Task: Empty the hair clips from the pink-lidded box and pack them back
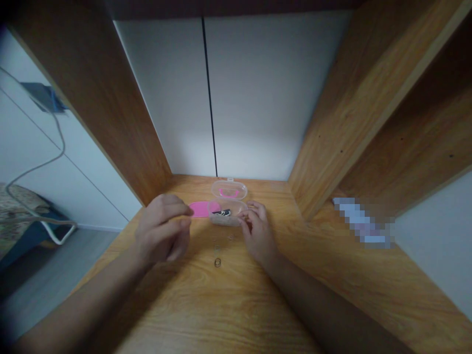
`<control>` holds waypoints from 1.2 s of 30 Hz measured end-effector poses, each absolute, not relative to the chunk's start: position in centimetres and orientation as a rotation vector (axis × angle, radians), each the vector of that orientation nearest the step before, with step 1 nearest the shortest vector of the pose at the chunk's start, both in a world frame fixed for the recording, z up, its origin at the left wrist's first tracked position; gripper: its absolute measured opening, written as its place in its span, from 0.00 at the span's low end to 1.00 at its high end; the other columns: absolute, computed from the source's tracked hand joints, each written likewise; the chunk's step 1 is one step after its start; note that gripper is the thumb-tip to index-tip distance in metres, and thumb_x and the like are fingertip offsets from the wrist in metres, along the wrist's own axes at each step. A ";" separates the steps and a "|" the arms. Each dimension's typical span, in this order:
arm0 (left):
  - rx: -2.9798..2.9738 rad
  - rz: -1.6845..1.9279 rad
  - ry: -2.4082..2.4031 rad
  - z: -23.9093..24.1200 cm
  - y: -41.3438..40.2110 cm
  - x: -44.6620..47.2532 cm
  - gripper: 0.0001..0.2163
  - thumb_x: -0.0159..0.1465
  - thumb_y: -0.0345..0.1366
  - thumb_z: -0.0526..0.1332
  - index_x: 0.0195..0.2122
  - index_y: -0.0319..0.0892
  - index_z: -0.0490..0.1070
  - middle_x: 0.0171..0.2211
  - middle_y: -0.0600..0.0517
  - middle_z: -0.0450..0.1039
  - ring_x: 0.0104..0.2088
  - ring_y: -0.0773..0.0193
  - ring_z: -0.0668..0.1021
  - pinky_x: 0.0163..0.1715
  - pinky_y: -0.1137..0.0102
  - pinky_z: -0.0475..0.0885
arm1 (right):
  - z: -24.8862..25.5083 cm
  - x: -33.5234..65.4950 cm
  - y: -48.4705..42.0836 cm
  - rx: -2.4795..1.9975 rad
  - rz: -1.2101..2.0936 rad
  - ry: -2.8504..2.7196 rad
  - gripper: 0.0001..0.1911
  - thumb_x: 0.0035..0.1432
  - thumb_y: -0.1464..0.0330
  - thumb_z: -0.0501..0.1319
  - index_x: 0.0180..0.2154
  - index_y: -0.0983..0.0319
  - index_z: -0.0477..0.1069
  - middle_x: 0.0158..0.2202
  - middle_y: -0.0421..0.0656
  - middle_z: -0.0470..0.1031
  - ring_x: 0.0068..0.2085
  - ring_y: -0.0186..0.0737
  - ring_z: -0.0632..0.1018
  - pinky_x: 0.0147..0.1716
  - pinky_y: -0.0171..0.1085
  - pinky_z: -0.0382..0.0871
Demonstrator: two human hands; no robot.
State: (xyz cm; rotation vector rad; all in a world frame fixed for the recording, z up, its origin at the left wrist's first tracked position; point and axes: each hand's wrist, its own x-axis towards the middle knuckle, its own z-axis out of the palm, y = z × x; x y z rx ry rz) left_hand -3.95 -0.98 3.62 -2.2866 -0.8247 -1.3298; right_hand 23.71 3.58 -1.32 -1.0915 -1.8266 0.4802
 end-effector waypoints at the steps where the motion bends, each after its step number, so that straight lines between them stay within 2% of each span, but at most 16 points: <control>1: -2.242 -1.364 -0.807 3.9 0.3 -3.8 0.13 0.62 0.33 0.61 0.48 0.48 0.69 0.39 0.49 0.76 0.38 0.59 0.77 0.39 0.61 0.75 | -1.3 23.7 3.5 -1.095 0.488 -1.826 0.07 0.66 0.67 0.57 0.39 0.58 0.73 0.58 0.51 0.61 0.57 0.50 0.73 0.52 0.50 0.75; 3: -2.184 -1.355 -0.978 3.3 2.2 -3.9 0.12 0.63 0.29 0.58 0.48 0.43 0.69 0.40 0.45 0.75 0.39 0.58 0.77 0.39 0.62 0.74 | -1.2 23.8 3.5 -1.102 0.506 -1.825 0.06 0.66 0.67 0.57 0.39 0.58 0.73 0.58 0.50 0.60 0.54 0.48 0.74 0.51 0.49 0.76; 5: -2.256 -1.216 -1.288 1.7 3.4 -4.2 0.13 0.65 0.32 0.56 0.50 0.41 0.69 0.44 0.43 0.74 0.46 0.53 0.77 0.47 0.57 0.73 | -1.3 23.8 3.5 -1.101 0.528 -1.822 0.06 0.66 0.67 0.57 0.40 0.58 0.73 0.59 0.50 0.60 0.52 0.46 0.75 0.50 0.48 0.76; 8: -2.296 -1.041 -1.651 -0.5 4.0 -4.6 0.21 0.66 0.39 0.57 0.60 0.39 0.65 0.57 0.39 0.70 0.57 0.48 0.72 0.58 0.51 0.68 | -1.4 23.9 3.6 -1.093 0.563 -1.818 0.05 0.66 0.67 0.57 0.40 0.58 0.72 0.59 0.49 0.60 0.51 0.44 0.76 0.51 0.48 0.76; 11: -2.433 -0.806 -1.733 -1.3 3.9 -4.6 0.29 0.64 0.46 0.61 0.64 0.41 0.62 0.63 0.39 0.66 0.62 0.43 0.68 0.60 0.47 0.64 | -1.6 24.0 3.7 -1.093 0.591 -1.814 0.05 0.65 0.67 0.58 0.40 0.58 0.72 0.59 0.48 0.60 0.51 0.43 0.76 0.52 0.48 0.76; 16: -2.441 -0.784 -1.836 -1.4 4.1 -4.5 0.23 0.67 0.45 0.59 0.60 0.41 0.66 0.57 0.41 0.73 0.57 0.47 0.73 0.58 0.50 0.66 | -1.8 24.0 3.9 -1.108 0.628 -1.808 0.05 0.65 0.67 0.58 0.40 0.57 0.72 0.58 0.48 0.60 0.52 0.44 0.75 0.52 0.50 0.75; 20: -2.216 -0.881 -1.946 -1.3 4.6 -4.5 0.23 0.68 0.45 0.57 0.59 0.37 0.65 0.53 0.38 0.73 0.54 0.45 0.74 0.55 0.49 0.68 | -1.6 24.1 4.1 -1.108 0.592 -1.854 0.05 0.65 0.67 0.58 0.40 0.57 0.72 0.57 0.48 0.62 0.60 0.49 0.70 0.57 0.54 0.71; 23: -2.067 -1.008 -1.969 -0.9 4.8 -4.4 0.21 0.69 0.44 0.56 0.58 0.36 0.65 0.52 0.37 0.72 0.52 0.45 0.74 0.54 0.49 0.69 | -1.5 24.1 4.2 -1.114 0.565 -1.865 0.04 0.64 0.67 0.59 0.40 0.57 0.72 0.56 0.48 0.63 0.61 0.49 0.68 0.59 0.54 0.69; 30: -2.080 -1.435 -1.575 0.4 4.1 -3.7 0.22 0.64 0.43 0.62 0.56 0.40 0.63 0.50 0.41 0.71 0.51 0.50 0.75 0.52 0.55 0.71 | -1.6 24.2 4.3 -1.105 0.550 -1.876 0.04 0.64 0.66 0.59 0.39 0.57 0.72 0.55 0.48 0.65 0.60 0.50 0.69 0.60 0.55 0.65; 36: -2.592 -1.174 -1.305 1.0 2.8 -2.0 0.27 0.62 0.49 0.66 0.59 0.43 0.65 0.53 0.41 0.74 0.52 0.51 0.76 0.53 0.56 0.71 | -1.2 24.0 4.1 -1.130 0.557 -1.865 0.04 0.63 0.66 0.60 0.38 0.56 0.73 0.55 0.48 0.66 0.60 0.51 0.69 0.61 0.55 0.64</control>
